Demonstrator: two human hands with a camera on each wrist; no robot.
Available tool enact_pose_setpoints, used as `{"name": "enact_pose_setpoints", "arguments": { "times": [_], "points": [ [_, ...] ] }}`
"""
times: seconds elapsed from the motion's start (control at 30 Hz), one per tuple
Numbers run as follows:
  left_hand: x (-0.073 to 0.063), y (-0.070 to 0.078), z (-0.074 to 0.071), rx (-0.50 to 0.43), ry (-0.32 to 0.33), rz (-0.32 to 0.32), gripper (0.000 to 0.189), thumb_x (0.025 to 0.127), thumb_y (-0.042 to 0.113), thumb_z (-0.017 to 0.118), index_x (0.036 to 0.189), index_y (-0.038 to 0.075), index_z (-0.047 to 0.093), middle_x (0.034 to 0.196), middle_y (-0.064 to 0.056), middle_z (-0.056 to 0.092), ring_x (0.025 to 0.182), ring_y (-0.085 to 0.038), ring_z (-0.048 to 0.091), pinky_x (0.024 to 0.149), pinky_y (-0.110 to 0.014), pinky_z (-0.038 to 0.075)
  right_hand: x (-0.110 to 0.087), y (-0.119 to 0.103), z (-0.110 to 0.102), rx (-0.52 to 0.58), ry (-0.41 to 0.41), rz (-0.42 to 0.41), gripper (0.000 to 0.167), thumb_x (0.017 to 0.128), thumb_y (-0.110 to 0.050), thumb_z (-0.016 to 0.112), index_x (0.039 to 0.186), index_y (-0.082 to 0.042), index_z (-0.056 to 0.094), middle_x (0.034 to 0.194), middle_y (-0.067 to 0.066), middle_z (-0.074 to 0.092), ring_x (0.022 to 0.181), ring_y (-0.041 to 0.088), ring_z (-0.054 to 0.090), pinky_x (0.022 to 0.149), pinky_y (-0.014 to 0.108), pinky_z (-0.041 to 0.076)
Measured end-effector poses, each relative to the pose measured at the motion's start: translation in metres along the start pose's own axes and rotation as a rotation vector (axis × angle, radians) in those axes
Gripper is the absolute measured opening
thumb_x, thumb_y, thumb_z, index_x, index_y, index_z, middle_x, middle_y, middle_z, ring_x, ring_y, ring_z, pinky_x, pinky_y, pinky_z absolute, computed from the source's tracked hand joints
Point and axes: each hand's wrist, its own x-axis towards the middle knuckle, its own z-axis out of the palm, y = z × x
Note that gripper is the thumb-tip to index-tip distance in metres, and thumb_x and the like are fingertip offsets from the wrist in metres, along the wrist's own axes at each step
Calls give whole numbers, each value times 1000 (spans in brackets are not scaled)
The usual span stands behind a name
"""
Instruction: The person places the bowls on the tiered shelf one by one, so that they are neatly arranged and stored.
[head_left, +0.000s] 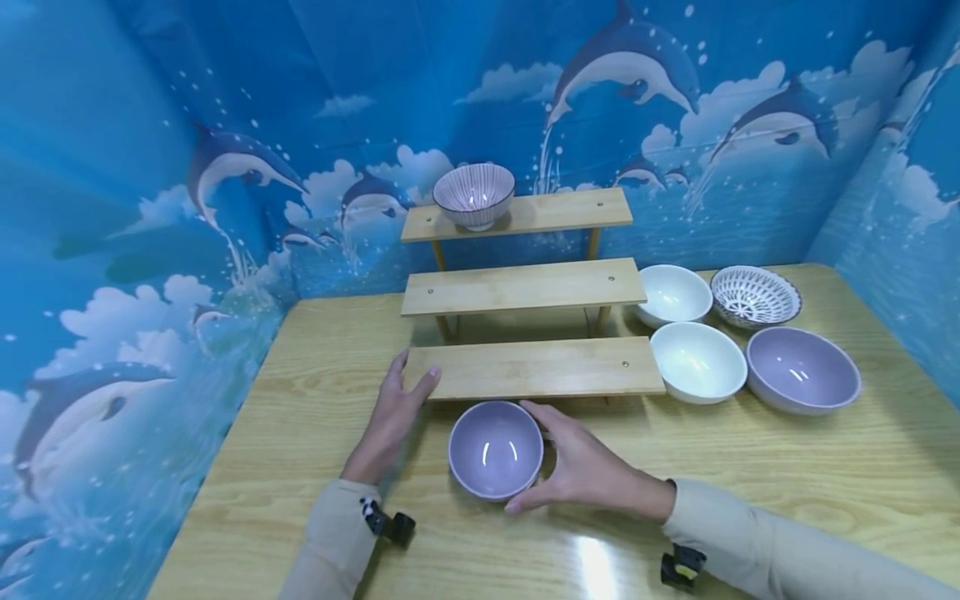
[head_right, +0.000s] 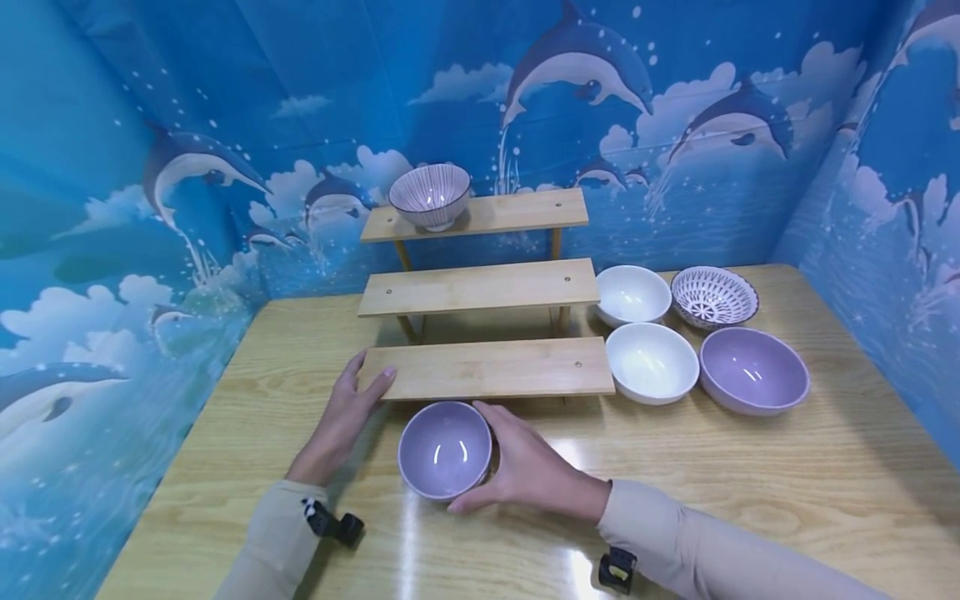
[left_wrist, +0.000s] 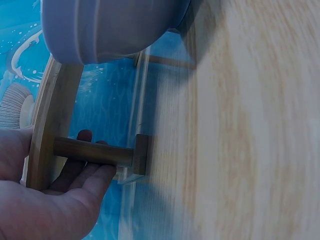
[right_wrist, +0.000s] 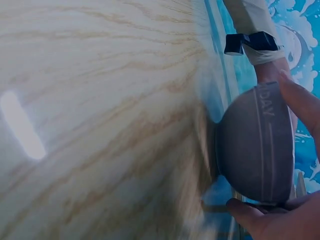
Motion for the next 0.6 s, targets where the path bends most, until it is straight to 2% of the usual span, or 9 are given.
{"name": "enact_pose_setpoints", "arguments": {
  "times": [0.17,0.4,0.6],
  "points": [
    [0,1,0,-1,2,-5,93,95,55,64,164,19,12,170,-8,5,155,-33,4,123,-60,10,2,0,5,-41,27,9,125,55,-37,101,151,8,35,142,17,54,125,34,56,107,59,45],
    [-1,2,1,1,3,-12,93,95,54,64,164,20,12,170,-8,4,155,-32,4,123,-59,11,5,0,8,-48,72,11,110,53,-40,101,143,-3,48,132,7,61,116,26,61,99,52,52],
    [0,1,1,0,0,-12,94,94,56,64,164,21,12,170,-7,4,155,-32,4,123,-60,10,5,2,12,-56,92,13,109,51,-40,101,141,-6,51,130,3,63,114,23,62,98,49,53]
  ]
}}
